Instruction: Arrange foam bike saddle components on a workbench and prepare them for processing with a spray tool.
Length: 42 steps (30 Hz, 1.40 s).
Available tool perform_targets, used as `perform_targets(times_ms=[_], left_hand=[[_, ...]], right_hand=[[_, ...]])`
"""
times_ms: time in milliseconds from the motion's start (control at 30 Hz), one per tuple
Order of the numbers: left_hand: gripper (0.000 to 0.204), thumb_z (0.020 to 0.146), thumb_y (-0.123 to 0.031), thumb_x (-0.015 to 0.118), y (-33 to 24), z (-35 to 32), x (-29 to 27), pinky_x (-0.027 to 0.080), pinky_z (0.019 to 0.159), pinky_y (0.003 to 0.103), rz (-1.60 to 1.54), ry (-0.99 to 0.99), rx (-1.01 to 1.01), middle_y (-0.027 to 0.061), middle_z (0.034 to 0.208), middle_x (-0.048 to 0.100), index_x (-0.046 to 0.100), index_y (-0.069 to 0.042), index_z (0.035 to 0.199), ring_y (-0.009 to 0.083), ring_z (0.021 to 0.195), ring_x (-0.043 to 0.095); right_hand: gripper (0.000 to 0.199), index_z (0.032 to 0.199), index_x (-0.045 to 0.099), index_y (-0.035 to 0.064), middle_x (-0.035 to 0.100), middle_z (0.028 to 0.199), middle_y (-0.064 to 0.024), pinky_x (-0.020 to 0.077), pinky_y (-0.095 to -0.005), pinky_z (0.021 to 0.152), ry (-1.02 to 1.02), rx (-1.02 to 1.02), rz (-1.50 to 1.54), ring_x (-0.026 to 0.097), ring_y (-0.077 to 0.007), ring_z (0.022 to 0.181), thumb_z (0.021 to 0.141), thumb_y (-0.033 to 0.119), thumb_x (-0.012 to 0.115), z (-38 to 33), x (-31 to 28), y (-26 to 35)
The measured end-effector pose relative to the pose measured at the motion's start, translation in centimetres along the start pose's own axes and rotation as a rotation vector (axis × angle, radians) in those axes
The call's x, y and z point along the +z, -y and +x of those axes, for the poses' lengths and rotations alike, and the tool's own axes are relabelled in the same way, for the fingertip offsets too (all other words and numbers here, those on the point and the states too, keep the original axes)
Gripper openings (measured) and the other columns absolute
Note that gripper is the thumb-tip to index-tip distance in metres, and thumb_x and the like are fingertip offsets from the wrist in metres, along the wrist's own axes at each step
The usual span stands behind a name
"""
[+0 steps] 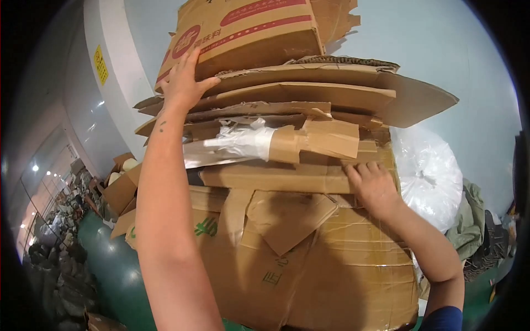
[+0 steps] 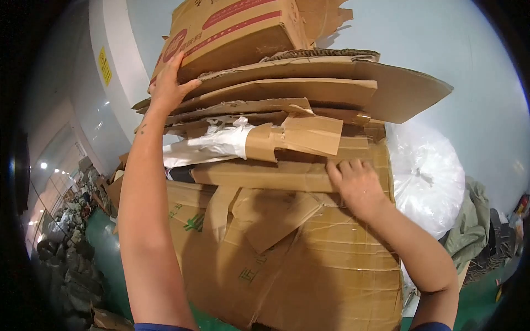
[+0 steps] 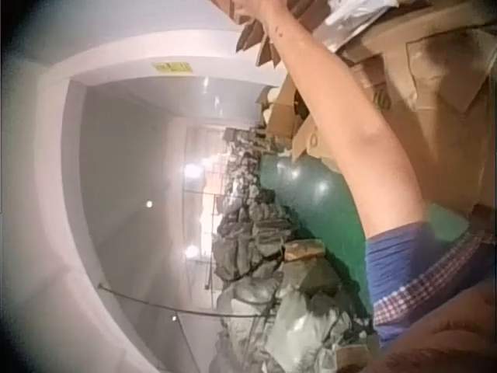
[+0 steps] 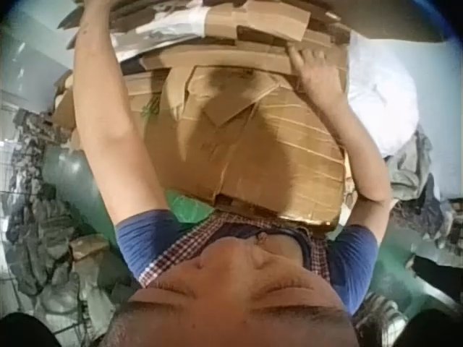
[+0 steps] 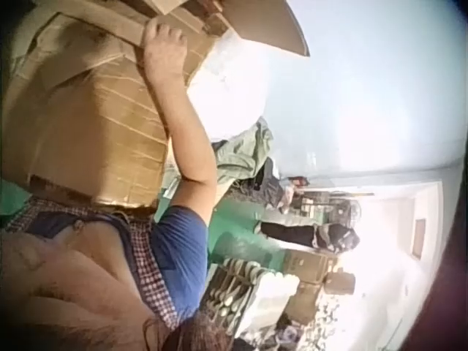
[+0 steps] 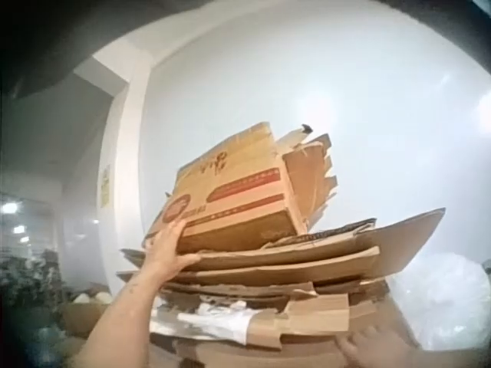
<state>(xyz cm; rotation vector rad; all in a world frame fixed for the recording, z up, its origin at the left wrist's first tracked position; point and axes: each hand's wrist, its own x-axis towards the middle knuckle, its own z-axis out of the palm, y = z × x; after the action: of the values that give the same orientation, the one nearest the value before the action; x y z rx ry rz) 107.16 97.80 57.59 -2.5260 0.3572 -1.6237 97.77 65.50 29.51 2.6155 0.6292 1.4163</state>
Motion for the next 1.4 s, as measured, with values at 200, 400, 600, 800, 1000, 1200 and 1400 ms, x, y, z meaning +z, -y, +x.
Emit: perform_targets(times_ms=[200,400,600,800,1000,1200,1400], left_hand=[[0.105,0.058,-0.049,0.079,-0.3,-2.3,-1.4,0.021,0.104,0.059,-0.149,0.118,0.147,0.0114,0.148,0.024,0.025,-0.021,0.143,0.0340,0.135,0.023],[0.115,0.048,-0.053,0.082,-5.0,-5.0,0.0,0.019,0.103,0.061,0.062,-0.004,0.271,0.0178,0.150,0.011,0.023,-0.026,0.144,0.0381,0.137,0.012],[0.100,0.057,-0.049,0.080,-1.6,-0.9,1.7,0.020,0.104,0.060,0.005,-0.124,0.167,0.0122,0.148,0.018,0.028,-0.031,0.141,0.0327,0.137,0.019],[0.094,0.058,-0.054,0.077,-0.2,5.1,0.3,0.022,0.102,0.056,-0.151,-0.173,0.221,0.0112,0.143,0.030,0.034,-0.026,0.136,0.0266,0.134,0.027],[0.084,0.064,-0.054,0.073,-3.7,1.9,0.0,0.022,0.101,0.058,-0.290,-0.179,0.148,0.0121,0.135,0.040,0.040,-0.017,0.132,0.0291,0.130,0.031],[0.093,0.061,-0.046,0.077,-3.2,-2.4,-6.4,0.021,0.105,0.056,-0.288,0.102,0.331,0.0153,0.145,0.028,0.034,-0.019,0.139,0.0350,0.134,0.024],[0.101,0.058,-0.046,0.079,-3.5,-5.9,-4.5,0.019,0.105,0.060,-0.075,0.119,0.239,0.0146,0.146,0.025,0.027,-0.022,0.142,0.0345,0.135,0.021]], right_hand=[[0.048,0.102,0.051,0.0067,0.060,0.085,-0.0120,0.0494,-0.0403,0.067,0.177,0.028,0.103,0.060,-0.0296,0.079,0.063,0.021,0.075,5.8,-2.1,-4.9],[0.048,0.096,0.052,0.0069,0.061,0.076,-0.0129,0.0501,-0.0429,0.064,0.217,0.017,0.062,0.063,-0.0319,0.074,0.062,0.030,0.077,7.6,-3.0,-6.7],[0.023,0.081,0.051,0.0032,0.058,0.078,-0.0113,0.0496,-0.0351,0.056,0.135,-0.230,0.089,0.060,-0.0252,0.070,0.070,0.019,0.064,5.5,-7.6,0.3],[0.023,0.090,0.055,-0.0014,0.056,0.075,-0.0078,0.0458,-0.0305,0.052,0.175,-0.339,0.036,0.055,-0.0211,0.062,0.073,0.013,0.057,0.7,-17.0,4.2],[0.040,0.102,0.056,0.0053,0.060,0.078,-0.0123,0.0481,-0.0358,0.061,0.042,-0.097,0.125,0.060,-0.0280,0.069,0.067,0.018,0.069,3.9,-23.6,-0.3],[0.044,0.107,0.057,0.0089,0.063,0.080,-0.0127,0.0482,-0.0426,0.065,0.134,-0.025,0.046,0.061,-0.0336,0.076,0.069,0.025,0.073,10.7,-21.9,-7.2],[0.052,0.113,0.049,0.0125,0.061,0.073,-0.0123,0.0481,-0.0395,0.059,0.326,0.028,-0.290,0.062,-0.0287,0.071,0.068,0.026,0.072,7.1,-18.9,0.0]])
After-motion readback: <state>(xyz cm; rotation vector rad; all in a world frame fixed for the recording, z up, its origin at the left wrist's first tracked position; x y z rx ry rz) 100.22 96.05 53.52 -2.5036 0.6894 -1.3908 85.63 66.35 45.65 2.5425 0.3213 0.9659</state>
